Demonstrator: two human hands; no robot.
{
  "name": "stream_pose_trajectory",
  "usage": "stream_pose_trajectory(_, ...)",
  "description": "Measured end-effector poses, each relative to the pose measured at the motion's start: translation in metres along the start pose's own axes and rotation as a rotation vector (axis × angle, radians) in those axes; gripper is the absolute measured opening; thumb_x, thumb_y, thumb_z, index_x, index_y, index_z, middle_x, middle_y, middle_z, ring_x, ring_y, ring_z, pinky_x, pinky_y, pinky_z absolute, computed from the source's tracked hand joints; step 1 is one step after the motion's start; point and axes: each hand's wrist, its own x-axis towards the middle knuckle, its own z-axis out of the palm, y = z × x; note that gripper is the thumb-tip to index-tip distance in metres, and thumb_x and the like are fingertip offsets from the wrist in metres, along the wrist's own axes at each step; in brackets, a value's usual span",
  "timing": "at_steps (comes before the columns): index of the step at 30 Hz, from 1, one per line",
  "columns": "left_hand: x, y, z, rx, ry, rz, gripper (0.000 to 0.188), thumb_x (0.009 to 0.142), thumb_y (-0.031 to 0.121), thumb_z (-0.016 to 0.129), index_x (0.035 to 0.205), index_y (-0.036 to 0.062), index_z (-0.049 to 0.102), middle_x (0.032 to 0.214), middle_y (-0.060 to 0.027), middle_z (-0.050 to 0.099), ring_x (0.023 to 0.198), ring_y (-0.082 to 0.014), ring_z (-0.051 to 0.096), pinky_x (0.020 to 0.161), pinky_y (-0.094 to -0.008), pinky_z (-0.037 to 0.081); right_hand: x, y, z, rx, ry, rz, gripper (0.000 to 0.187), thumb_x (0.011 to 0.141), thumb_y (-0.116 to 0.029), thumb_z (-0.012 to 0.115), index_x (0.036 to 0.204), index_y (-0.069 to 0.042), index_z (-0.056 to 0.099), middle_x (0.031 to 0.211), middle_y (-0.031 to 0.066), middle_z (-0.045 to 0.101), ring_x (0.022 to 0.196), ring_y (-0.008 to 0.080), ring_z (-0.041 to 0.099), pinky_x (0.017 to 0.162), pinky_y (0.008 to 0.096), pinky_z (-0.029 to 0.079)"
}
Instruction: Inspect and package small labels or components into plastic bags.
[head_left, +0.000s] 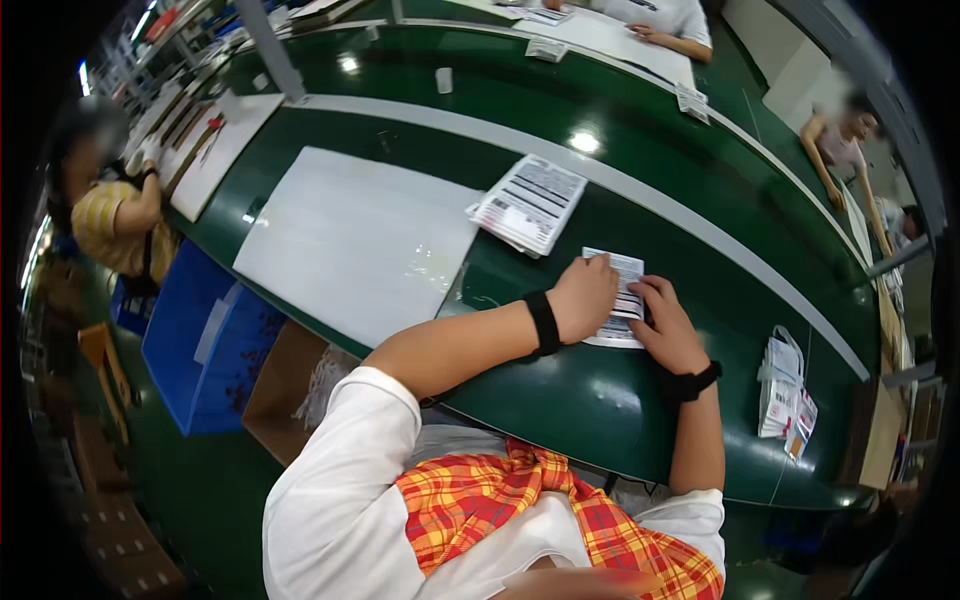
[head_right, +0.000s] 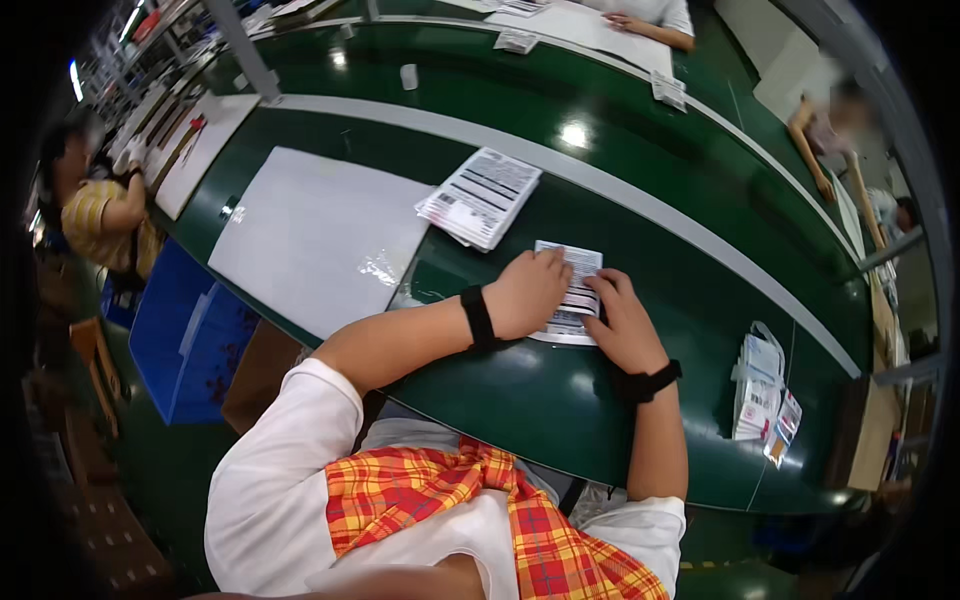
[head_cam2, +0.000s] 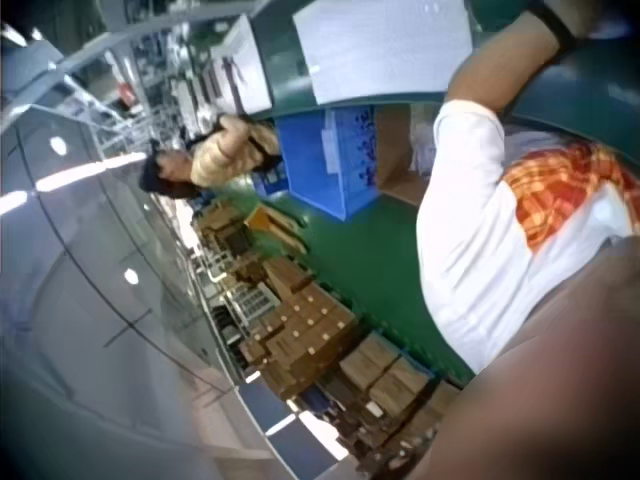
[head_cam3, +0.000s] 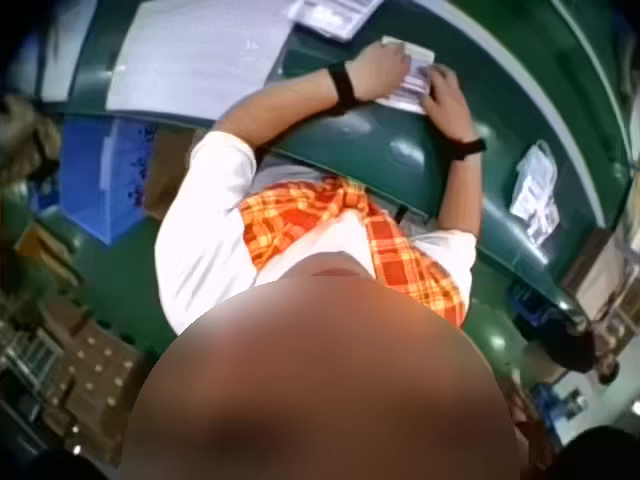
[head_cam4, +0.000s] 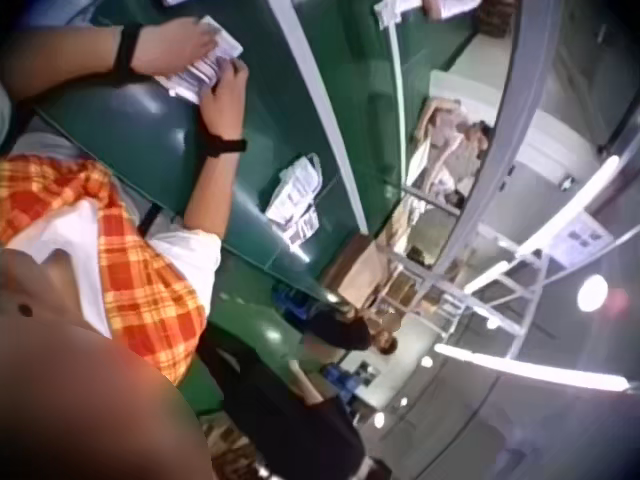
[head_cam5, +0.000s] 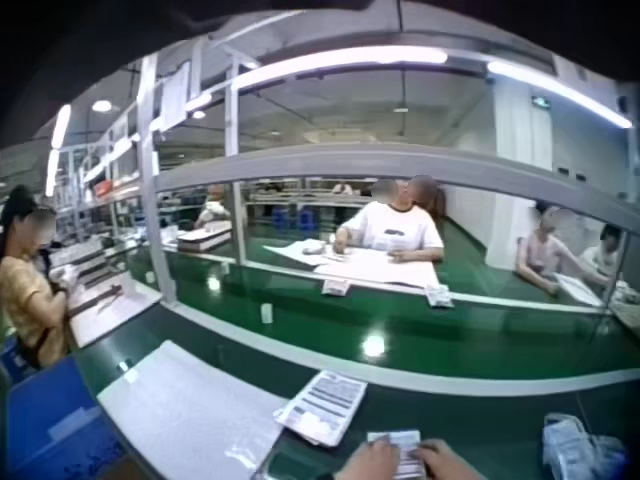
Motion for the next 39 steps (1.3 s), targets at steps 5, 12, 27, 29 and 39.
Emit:
stream_pose_trajectory(5,0.001,0.004,-0.01,0.023,-0.002,0.032,0.051,0.088,0.018,0.058,0.132,-0.0065,0.054,0.138,-0.0277,0.053,0.118,-0.0318,0.057,0.092,-0.0385,0.047,-0.007,0.0,-0.003,-0.019,0.039,0.035,0.049,0.083,-0.011,0.066,0.13,-0.005,0.053,0.137,0.0172,0.045,0.118,0.0369,0.055,0.1,0.0384,0.046)
stream_pose_trajectory(12,0.0,0.005,0.004,0.036,0.081,0.018,0.052,0.084,0.02,0.062,0.128,-0.0072,0.057,0.135,-0.0271,0.056,0.118,-0.0318,0.056,0.092,-0.0387,0.048,-0.009,-0.002,0.0,-0.016,0.027,0.045,0.05,0.083,-0.011,0.067,0.13,-0.005,0.053,0.137,0.017,0.046,0.12,0.0374,0.054,0.102,0.0396,0.046)
stream_pose_trajectory(27,0.005,0.0,-0.009,-0.019,0.016,0.045,0.054,0.083,0.015,0.063,0.132,-0.0033,0.053,0.138,-0.0236,0.054,0.113,-0.0339,0.059,0.094,-0.0406,0.051,-0.007,0.018,0.007,-0.066,0.083,-0.041,0.047,0.081,-0.015,0.064,0.125,-0.001,0.056,0.131,0.0225,0.049,0.115,0.0399,0.055,0.1,0.0429,0.047)
stream_pose_trajectory(29,0.002,-0.008,-0.004,0.021,-0.033,0.045,0.055,0.082,0.015,0.063,0.133,-0.0031,0.052,0.139,-0.0236,0.053,0.114,-0.036,0.057,0.094,-0.0403,0.051,0.002,0.02,0.019,-0.058,0.16,-0.065,0.041,0.077,-0.017,0.066,0.115,-0.003,0.062,0.123,0.0203,0.054,0.107,0.039,0.059,0.095,0.0434,0.05)
stream_pose_trajectory(39,0.01,-0.011,-0.001,0.044,-0.041,0.069,0.057,0.085,0.012,0.061,0.138,-0.0041,0.049,0.141,-0.023,0.051,0.119,-0.0377,0.054,0.097,-0.0419,0.05,0.001,0.014,0.014,-0.084,0.092,0.07,0.043,0.078,-0.017,0.067,0.12,-0.006,0.061,0.131,0.018,0.051,0.106,0.0375,0.061,0.094,0.0428,0.05)
